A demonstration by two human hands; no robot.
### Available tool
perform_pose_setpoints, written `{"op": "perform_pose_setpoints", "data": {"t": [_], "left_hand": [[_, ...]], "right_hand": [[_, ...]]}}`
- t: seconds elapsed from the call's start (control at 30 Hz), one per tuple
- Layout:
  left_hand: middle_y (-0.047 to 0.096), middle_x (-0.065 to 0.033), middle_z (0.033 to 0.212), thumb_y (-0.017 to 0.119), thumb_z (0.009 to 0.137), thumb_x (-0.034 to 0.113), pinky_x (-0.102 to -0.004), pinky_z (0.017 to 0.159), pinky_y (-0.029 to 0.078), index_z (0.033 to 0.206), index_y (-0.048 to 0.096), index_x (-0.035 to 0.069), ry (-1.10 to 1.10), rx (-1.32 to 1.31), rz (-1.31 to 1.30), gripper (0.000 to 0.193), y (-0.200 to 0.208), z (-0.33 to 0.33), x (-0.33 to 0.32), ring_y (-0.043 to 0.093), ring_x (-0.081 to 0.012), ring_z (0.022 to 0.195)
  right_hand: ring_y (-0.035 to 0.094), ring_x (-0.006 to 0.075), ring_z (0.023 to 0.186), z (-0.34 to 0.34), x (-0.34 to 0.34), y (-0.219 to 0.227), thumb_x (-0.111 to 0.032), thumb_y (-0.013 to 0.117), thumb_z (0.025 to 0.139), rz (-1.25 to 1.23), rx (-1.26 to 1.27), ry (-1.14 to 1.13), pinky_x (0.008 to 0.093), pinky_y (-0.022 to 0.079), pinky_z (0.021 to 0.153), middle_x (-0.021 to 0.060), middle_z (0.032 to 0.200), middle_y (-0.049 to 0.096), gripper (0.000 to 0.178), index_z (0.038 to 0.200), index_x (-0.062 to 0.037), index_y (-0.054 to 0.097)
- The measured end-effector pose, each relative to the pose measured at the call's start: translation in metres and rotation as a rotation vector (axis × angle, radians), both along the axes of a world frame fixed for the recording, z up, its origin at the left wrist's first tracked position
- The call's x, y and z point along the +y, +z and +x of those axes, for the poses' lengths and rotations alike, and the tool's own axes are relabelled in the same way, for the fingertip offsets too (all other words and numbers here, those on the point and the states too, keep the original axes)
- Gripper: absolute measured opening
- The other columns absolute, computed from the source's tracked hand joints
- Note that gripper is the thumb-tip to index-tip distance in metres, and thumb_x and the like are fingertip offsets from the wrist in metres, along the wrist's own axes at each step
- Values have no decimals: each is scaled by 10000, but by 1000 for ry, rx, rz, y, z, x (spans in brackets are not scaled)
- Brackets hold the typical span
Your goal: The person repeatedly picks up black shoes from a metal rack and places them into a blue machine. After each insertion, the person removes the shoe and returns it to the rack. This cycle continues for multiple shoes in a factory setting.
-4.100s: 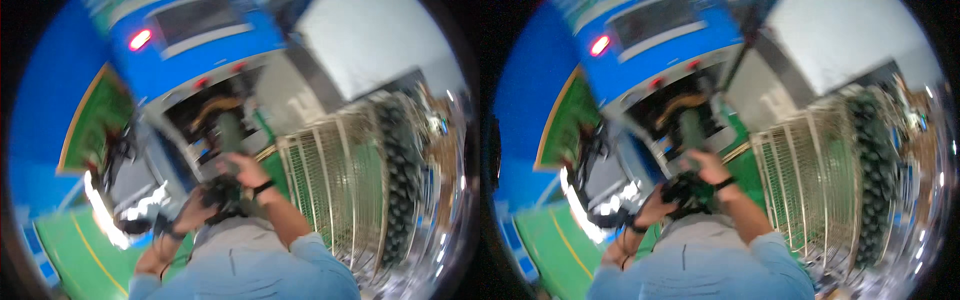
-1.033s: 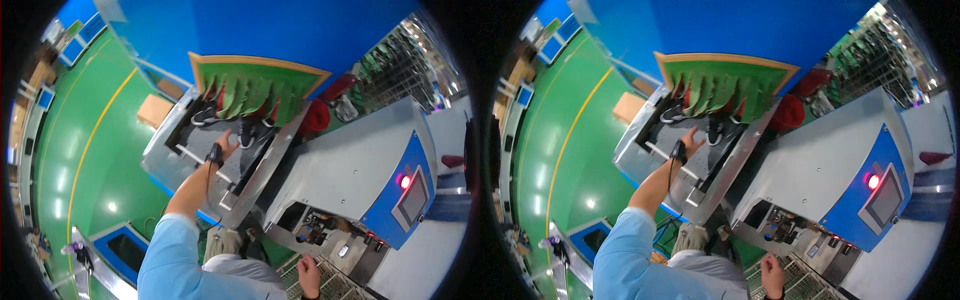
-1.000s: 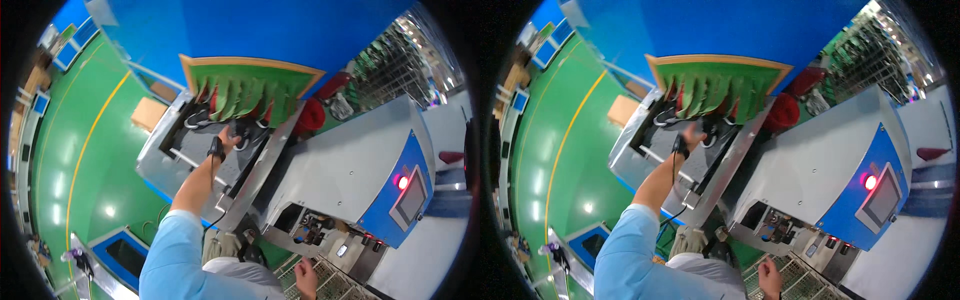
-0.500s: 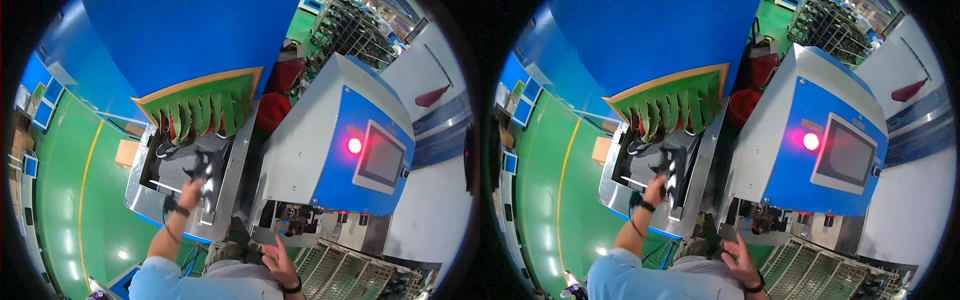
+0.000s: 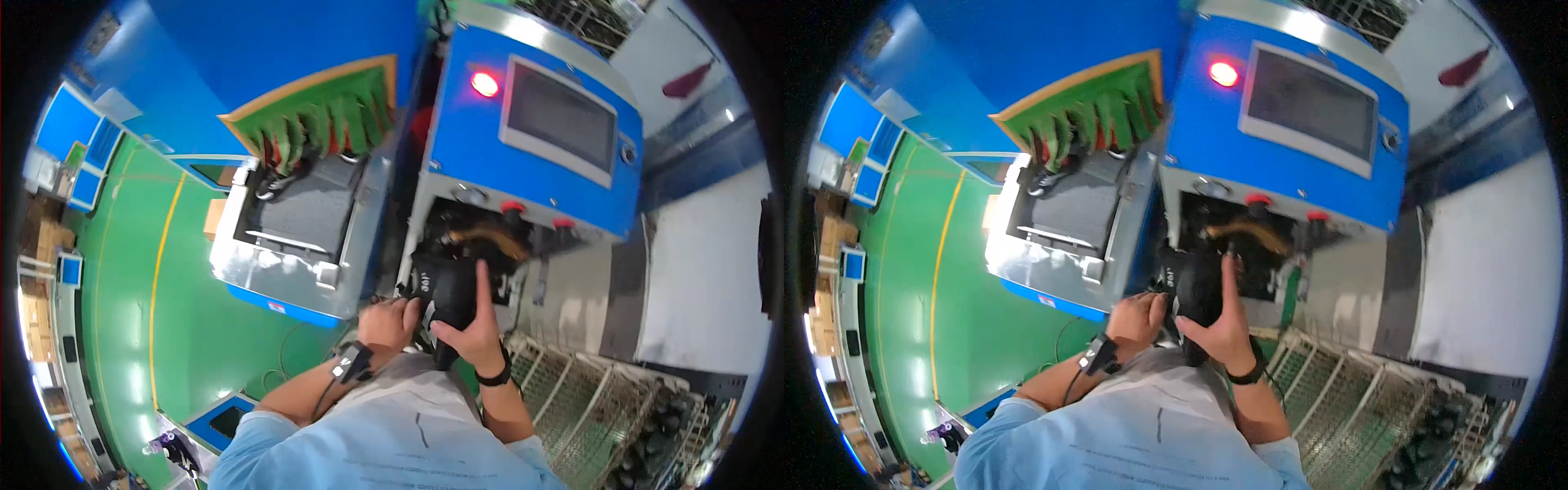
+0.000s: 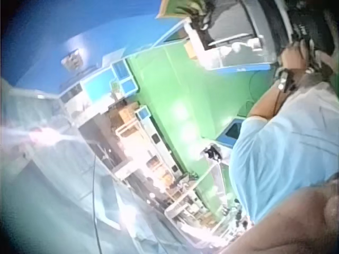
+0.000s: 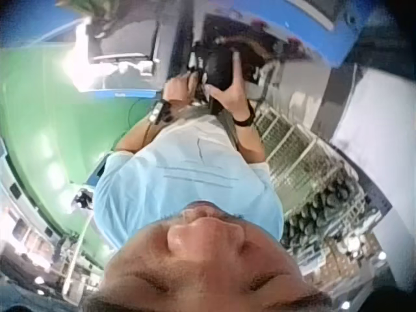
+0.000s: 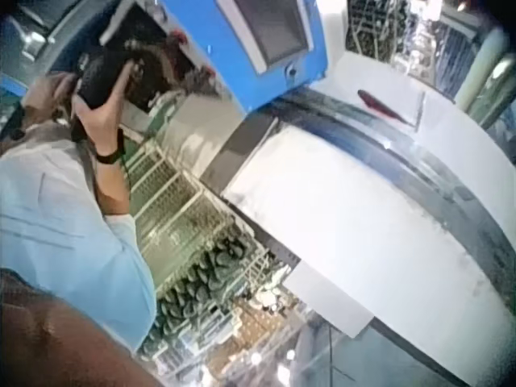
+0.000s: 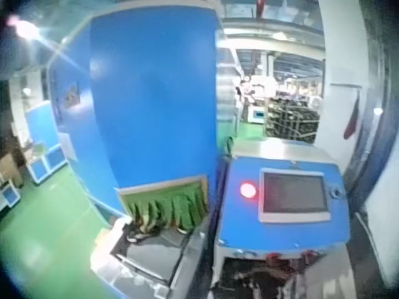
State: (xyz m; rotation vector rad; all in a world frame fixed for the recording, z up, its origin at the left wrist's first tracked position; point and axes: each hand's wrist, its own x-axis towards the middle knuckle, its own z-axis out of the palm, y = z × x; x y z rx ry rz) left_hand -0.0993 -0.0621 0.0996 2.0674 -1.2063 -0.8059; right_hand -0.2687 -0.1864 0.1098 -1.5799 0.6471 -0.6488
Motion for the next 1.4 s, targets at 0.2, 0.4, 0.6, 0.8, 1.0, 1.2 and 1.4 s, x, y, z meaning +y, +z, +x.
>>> {"op": "perform_pose_setpoints", "data": {"t": [0.2, 0.4, 0.6, 0.8, 1.0, 1.2, 1.4], "left_hand": [[717, -239, 875, 533, 1103, 360, -534, 772, 542, 1076, 738, 33, -197, -25, 21, 387, -21, -37, 10, 690, -472, 874], [747, -197, 909, 654, 1045, 467, -466, 768, 564, 1081, 738, 26, -229, 211, 166, 450, -36, -27, -9, 736, -376, 850], [741, -205, 951, 637, 1054, 435, -449, 775, 568, 1070, 730, 23, -260, 213, 141, 423, -63, 1, -16, 735, -368, 893], [743, -179, 950, 640, 1039, 322, -503, 772, 561, 1036, 746, 27, -353, 127, 152, 314, -106, 23, 4, 729, -379, 881], [739, -266, 918, 597, 1012, 447, -563, 829, 557, 987, 739, 5, -334, 230, 273, 465, -125, 52, 25, 721, -470, 932], [744, -258, 897, 556, 1039, 453, -537, 810, 561, 1078, 740, 2, -225, 281, 299, 489, -77, 78, 11, 724, -458, 902], [735, -247, 1024, 573, 1049, 412, -528, 821, 548, 1088, 725, 33, -313, 198, 289, 410, -82, 74, -15, 705, -469, 987]], "right_hand": [[688, 248, 1153, -122, -1, -73, -138, 675, 882, 1083, -429, -160, 356, 566, 990, 127, 1356, 668, 726, 1573, -48, 471], [670, 189, 1145, -93, -25, -21, -107, 747, 898, 309, 83, -360, 317, 541, 963, 101, 1423, 650, 884, 1678, -39, 337], [737, 289, 1079, -54, -72, -34, -249, 808, 888, -119, 502, -286, 372, 585, 887, 210, 1358, 688, 949, 1700, -171, 323], [693, 544, 1055, 3, -78, -47, -386, 773, 850, -454, 1075, -179, 541, 588, 872, 382, 1376, 587, 1001, 1707, -307, 262], [681, 594, 999, 20, -77, -56, -398, 740, 904, -519, 1082, -307, 588, 595, 823, 472, 1316, 560, 953, 1707, -248, 248], [729, 536, 916, 24, -70, -73, -460, 701, 949, -646, 1060, -416, 544, 625, 718, 498, 1374, 523, 859, 1677, -181, 340], [732, 532, 878, 19, -55, -78, -459, 712, 961, -689, 1021, -511, 540, 632, 665, 496, 1403, 503, 912, 1705, -188, 258]]}}
